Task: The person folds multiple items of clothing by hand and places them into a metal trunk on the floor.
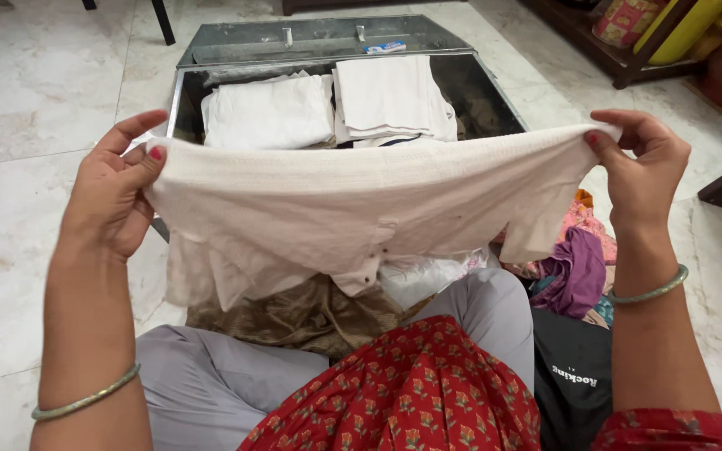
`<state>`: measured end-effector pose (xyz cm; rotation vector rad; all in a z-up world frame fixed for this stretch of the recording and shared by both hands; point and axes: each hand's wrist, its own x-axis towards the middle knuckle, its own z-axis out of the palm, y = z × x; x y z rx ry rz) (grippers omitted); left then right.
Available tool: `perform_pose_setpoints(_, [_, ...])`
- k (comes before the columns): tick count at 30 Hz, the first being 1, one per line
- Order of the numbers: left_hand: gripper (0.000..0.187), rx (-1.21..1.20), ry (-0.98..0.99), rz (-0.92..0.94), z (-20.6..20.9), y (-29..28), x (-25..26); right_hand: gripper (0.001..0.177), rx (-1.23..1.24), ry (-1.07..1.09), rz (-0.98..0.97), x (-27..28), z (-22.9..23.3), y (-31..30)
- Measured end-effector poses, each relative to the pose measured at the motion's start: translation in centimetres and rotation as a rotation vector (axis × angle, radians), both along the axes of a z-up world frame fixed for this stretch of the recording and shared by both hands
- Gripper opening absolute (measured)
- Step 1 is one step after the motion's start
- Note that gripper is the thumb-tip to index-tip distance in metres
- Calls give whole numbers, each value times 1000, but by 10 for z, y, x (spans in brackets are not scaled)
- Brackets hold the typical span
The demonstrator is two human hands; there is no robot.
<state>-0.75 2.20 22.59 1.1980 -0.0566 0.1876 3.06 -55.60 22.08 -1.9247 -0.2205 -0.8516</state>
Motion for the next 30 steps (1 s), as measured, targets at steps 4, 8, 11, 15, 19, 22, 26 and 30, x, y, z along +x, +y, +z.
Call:
perform_pose_setpoints(4, [73, 110, 72, -132, 14, -3, -12, 21, 61, 22, 2, 5, -2, -1])
perform_pose_setpoints(8, [57, 800, 42, 139, 6, -8, -9, 18, -145, -96, -110, 8, -6, -5])
perform_pose_setpoints(11, [40, 1076, 37, 416, -1, -8, -8, 17, -293, -187, -197, 8, -4, -8])
perform_pose_setpoints(15, [27, 998, -82, 591, -15, -6, 1, 13, -320, -184, -206, 8, 1, -7])
perform_pose_setpoints(19, [39, 424, -137, 372, -19, 5, 15, 5, -368, -236, -245, 12, 3, -10])
perform_pose_setpoints(22, [32, 283, -179, 216, -14, 10, 6, 10, -8, -163, 68, 20, 2, -20])
perform_pose_setpoints(26, [25, 737, -141, 360, 6, 5, -20, 16, 269, 9, 411, 9, -5, -51])
perform_pose_setpoints(30, [13, 1143, -163, 570, 27, 15, -40, 19, 337, -36, 704, -10, 3, -75])
